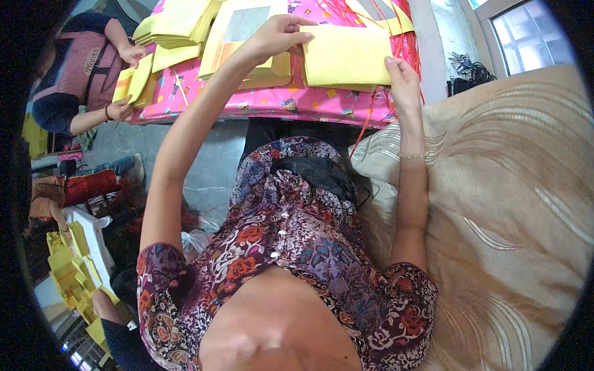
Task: Folding sheets of yellow joss paper into production-ready shapes.
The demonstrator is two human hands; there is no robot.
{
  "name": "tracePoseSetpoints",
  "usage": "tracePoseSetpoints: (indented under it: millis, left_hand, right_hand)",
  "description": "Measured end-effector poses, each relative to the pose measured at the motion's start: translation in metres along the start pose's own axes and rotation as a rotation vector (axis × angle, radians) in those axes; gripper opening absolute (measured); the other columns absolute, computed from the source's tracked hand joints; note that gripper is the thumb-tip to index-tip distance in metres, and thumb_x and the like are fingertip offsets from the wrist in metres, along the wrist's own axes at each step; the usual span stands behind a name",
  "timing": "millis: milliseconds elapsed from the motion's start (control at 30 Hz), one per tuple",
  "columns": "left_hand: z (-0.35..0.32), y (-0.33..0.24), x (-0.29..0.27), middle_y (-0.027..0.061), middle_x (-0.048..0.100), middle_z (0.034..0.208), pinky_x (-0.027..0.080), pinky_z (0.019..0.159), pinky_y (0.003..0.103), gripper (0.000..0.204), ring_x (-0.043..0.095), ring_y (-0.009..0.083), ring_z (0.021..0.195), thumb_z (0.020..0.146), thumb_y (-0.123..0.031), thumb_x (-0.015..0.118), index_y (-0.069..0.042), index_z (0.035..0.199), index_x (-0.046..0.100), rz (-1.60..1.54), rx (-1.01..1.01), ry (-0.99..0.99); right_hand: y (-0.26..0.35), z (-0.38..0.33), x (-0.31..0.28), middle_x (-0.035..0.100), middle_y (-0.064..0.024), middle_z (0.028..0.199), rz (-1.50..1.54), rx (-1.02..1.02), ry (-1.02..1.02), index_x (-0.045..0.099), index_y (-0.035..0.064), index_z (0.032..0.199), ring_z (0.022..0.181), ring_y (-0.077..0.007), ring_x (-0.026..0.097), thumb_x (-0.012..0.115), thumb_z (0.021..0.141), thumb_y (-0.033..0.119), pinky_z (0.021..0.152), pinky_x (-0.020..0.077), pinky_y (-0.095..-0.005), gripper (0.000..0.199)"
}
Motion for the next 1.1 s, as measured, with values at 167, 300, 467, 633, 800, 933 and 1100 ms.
tracePoseSetpoints:
  millis: [167, 300, 467, 633, 800, 933, 1100]
  left_hand:
    - [0.031, 0.029, -0.004, 0.0075, 0.065, 0.091, 0.057, 0.067, 0.029, 0.036, 0.065, 0.0129, 0.079, 0.090, -0.013, 0.062, -0.003, 0.124, 0.057, 0.223, -0.159, 0.009]
    - [0.042, 0.047, -0.001, 0.0104, 0.064, 0.089, 0.057, 0.064, 0.029, 0.034, 0.065, 0.0154, 0.077, 0.086, -0.009, 0.063, -0.005, 0.120, 0.059, 0.396, -0.295, -0.024]
    - [0.065, 0.061, 0.006, 0.0149, 0.066, 0.088, 0.055, 0.060, 0.033, 0.038, 0.066, 0.0198, 0.073, 0.079, -0.006, 0.062, -0.005, 0.117, 0.059, 0.725, -0.221, 0.026]
    - [0.084, 0.102, 0.014, 0.0184, 0.068, 0.088, 0.054, 0.069, 0.039, 0.036, 0.068, 0.0247, 0.083, 0.077, -0.005, 0.056, -0.004, 0.113, 0.059, 0.788, -0.239, 0.052]
    - [0.095, 0.138, 0.013, 0.0231, 0.067, 0.097, 0.054, 0.072, 0.045, 0.037, 0.067, 0.0365, 0.085, 0.079, -0.015, 0.055, -0.003, 0.114, 0.060, 1.070, -0.084, 0.029]
    - [0.079, 0.102, 0.021, 0.0217, 0.068, 0.097, 0.054, 0.074, 0.046, 0.039, 0.067, 0.0354, 0.090, 0.076, -0.019, 0.058, -0.006, 0.113, 0.062, 0.972, -0.129, -0.069]
    - [0.058, 0.087, 0.028, 0.0230, 0.060, 0.100, 0.053, 0.073, 0.045, 0.029, 0.065, 0.0351, 0.089, 0.082, -0.009, 0.053, -0.001, 0.110, 0.056, 1.106, 0.005, -0.122]
  right_hand:
    - [-0.018, 0.015, 0.000, 0.065, -0.0041, 0.082, -0.138, 0.052, -0.014, 0.060, 0.0035, 0.098, 0.066, -0.0098, 0.062, 0.057, 0.095, 0.026, 0.054, 0.0531, -0.0235, 0.023]
    - [-0.031, 0.020, 0.004, 0.064, -0.0066, 0.085, -0.202, 0.066, -0.028, 0.060, 0.0010, 0.095, 0.068, -0.0108, 0.062, 0.057, 0.095, 0.027, 0.052, 0.0552, -0.0247, 0.026]
    - [-0.050, 0.025, -0.001, 0.064, -0.0079, 0.082, -0.309, 0.077, -0.016, 0.058, -0.0012, 0.094, 0.066, -0.0113, 0.063, 0.057, 0.094, 0.026, 0.049, 0.0542, -0.0242, 0.028]
    - [-0.057, 0.021, -0.003, 0.065, -0.0114, 0.080, -0.370, 0.095, -0.014, 0.056, -0.0025, 0.095, 0.059, -0.0143, 0.065, 0.056, 0.095, 0.026, 0.045, 0.0513, -0.0240, 0.029]
    - [-0.054, 0.020, 0.010, 0.065, -0.0133, 0.080, -0.478, -0.007, -0.014, 0.054, -0.0033, 0.096, 0.057, -0.0162, 0.066, 0.054, 0.096, 0.026, 0.044, 0.0492, -0.0253, 0.029]
    - [-0.050, 0.011, 0.005, 0.065, -0.0136, 0.080, -0.539, -0.011, -0.047, 0.053, -0.0038, 0.096, 0.058, -0.0161, 0.066, 0.053, 0.096, 0.027, 0.045, 0.0496, -0.0257, 0.031]
    - [-0.039, 0.010, 0.018, 0.065, -0.0164, 0.077, -0.617, -0.051, -0.057, 0.053, -0.0047, 0.096, 0.060, -0.0207, 0.068, 0.052, 0.096, 0.026, 0.047, 0.0514, -0.0305, 0.031]
Point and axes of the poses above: each hand's wrist, its own z-axis towards the middle knuckle, its own x-axis out of the palm, y = z × x, the point moved 7 cm from there along z, towards the middle knuckle
